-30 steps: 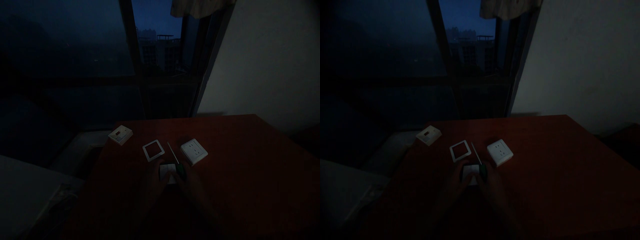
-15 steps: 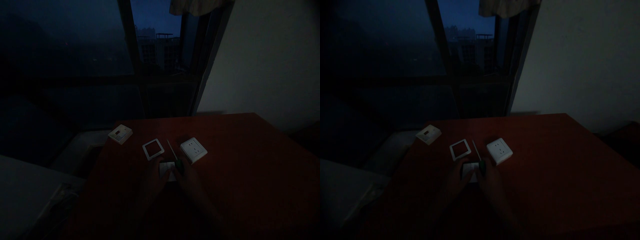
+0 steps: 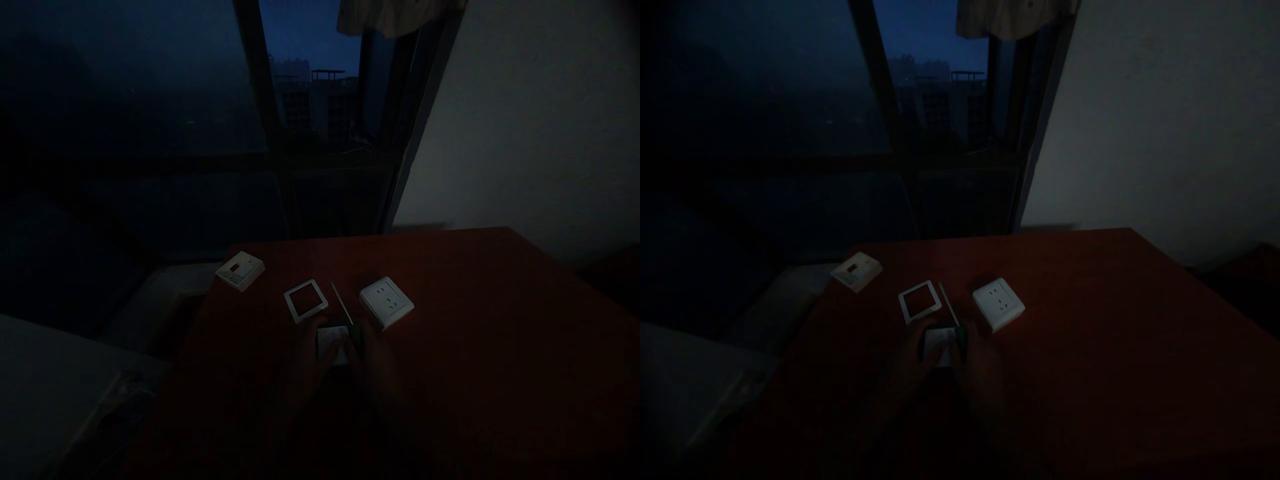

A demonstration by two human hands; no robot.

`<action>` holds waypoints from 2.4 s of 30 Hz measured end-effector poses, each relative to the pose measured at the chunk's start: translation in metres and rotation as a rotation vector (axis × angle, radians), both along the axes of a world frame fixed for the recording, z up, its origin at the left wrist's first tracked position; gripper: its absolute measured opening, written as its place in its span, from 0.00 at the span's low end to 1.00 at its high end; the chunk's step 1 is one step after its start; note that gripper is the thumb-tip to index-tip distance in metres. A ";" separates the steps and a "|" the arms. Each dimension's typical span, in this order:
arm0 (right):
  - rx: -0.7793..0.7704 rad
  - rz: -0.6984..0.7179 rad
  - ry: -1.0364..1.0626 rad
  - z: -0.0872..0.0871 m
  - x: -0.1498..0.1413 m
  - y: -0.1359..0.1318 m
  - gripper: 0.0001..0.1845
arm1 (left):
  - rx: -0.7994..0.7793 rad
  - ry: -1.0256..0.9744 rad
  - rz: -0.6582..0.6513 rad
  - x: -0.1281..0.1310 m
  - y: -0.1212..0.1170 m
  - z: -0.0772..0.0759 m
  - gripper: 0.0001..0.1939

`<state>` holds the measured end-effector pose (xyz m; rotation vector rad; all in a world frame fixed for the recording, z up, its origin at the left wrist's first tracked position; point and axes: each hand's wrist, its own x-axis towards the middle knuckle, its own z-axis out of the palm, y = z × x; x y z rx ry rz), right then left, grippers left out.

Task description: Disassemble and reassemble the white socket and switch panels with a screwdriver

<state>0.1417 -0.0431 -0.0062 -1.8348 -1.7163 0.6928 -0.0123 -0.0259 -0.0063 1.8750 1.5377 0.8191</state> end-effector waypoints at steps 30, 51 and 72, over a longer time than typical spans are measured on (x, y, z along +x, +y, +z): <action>-0.040 -0.275 0.432 0.014 0.053 -0.040 0.25 | 0.138 0.479 -0.046 -0.057 0.058 0.032 0.27; 0.016 -0.203 0.264 0.000 0.068 -0.034 0.27 | 0.106 0.360 -0.018 -0.053 0.069 0.043 0.33; -0.009 -0.134 0.294 0.009 0.064 -0.033 0.22 | -0.033 0.313 -0.270 -0.015 -0.002 0.028 0.42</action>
